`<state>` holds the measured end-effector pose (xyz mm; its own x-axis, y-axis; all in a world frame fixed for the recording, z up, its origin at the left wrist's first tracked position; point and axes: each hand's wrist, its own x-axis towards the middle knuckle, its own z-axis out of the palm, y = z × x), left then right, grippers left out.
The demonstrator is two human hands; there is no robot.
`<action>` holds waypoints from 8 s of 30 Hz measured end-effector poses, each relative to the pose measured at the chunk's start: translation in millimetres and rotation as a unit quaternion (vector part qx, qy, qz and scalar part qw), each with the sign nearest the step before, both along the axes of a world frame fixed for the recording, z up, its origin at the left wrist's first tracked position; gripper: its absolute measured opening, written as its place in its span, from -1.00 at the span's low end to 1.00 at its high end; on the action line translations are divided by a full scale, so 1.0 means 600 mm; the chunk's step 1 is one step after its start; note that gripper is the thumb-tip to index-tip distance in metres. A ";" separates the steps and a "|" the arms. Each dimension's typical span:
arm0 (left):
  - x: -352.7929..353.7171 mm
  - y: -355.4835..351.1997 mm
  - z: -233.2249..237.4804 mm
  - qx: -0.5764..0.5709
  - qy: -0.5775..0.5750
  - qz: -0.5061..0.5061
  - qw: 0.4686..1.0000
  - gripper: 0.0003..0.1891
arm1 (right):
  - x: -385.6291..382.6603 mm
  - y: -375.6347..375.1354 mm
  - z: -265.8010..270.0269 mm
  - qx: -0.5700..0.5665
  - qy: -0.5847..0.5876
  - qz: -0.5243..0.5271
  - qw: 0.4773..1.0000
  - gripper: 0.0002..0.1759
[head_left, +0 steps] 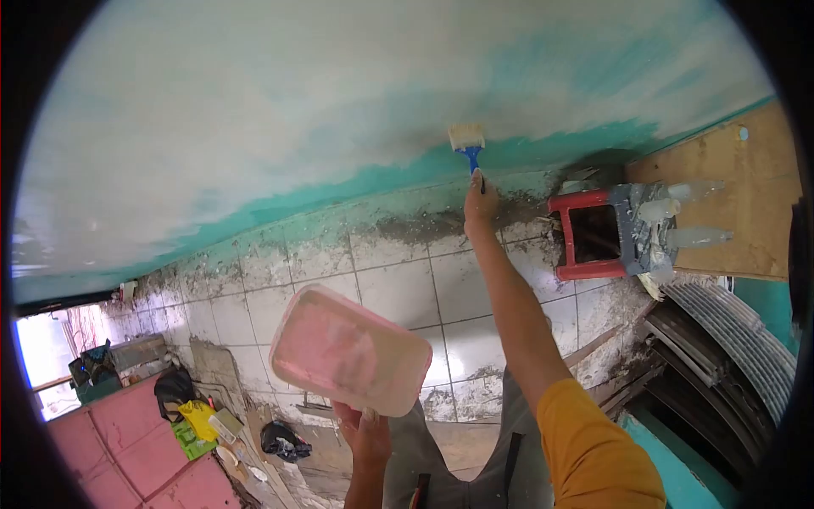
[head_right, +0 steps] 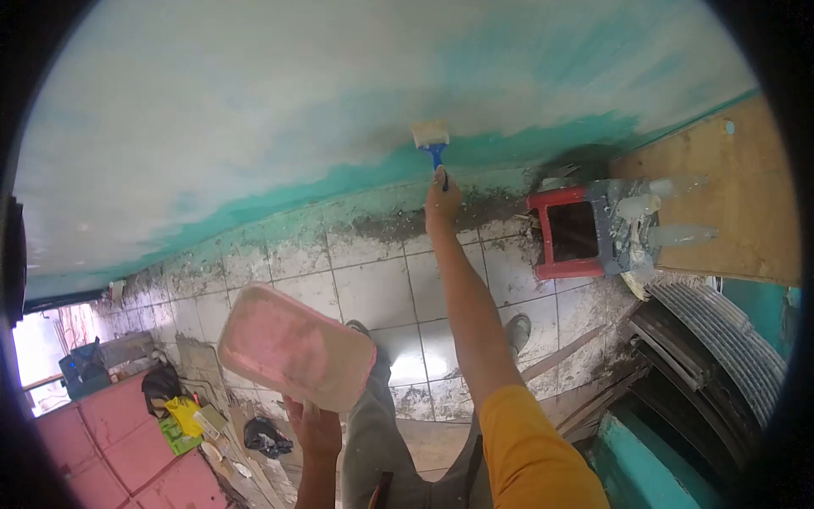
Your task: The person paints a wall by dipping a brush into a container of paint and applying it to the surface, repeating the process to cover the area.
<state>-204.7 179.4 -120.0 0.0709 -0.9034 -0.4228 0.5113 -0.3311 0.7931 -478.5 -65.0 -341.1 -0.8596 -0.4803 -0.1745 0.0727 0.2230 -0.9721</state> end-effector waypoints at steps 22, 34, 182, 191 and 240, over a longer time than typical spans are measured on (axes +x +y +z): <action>0.001 -0.003 0.036 -0.011 -0.006 -0.028 1.000 -0.20 | -0.055 -0.007 0.156 -0.146 0.077 0.066 0.984 -0.56; 0.021 -0.001 0.038 -0.017 0.029 0.015 0.999 -0.18 | -0.057 0.020 0.062 0.089 -0.085 0.043 0.991 -0.59; -0.076 -0.004 0.149 -0.064 0.009 0.077 0.995 -0.30 | -0.156 0.062 0.142 0.061 -0.204 0.049 0.976 -0.53; -0.150 0.025 0.186 -0.058 -0.071 -0.011 0.996 -0.29 | -0.203 0.054 0.446 -0.045 0.016 0.108 0.993 -0.48; -0.468 0.033 0.482 -0.218 0.018 -0.105 0.970 -0.17 | -0.352 0.553 0.984 -0.195 0.003 0.156 0.968 -0.64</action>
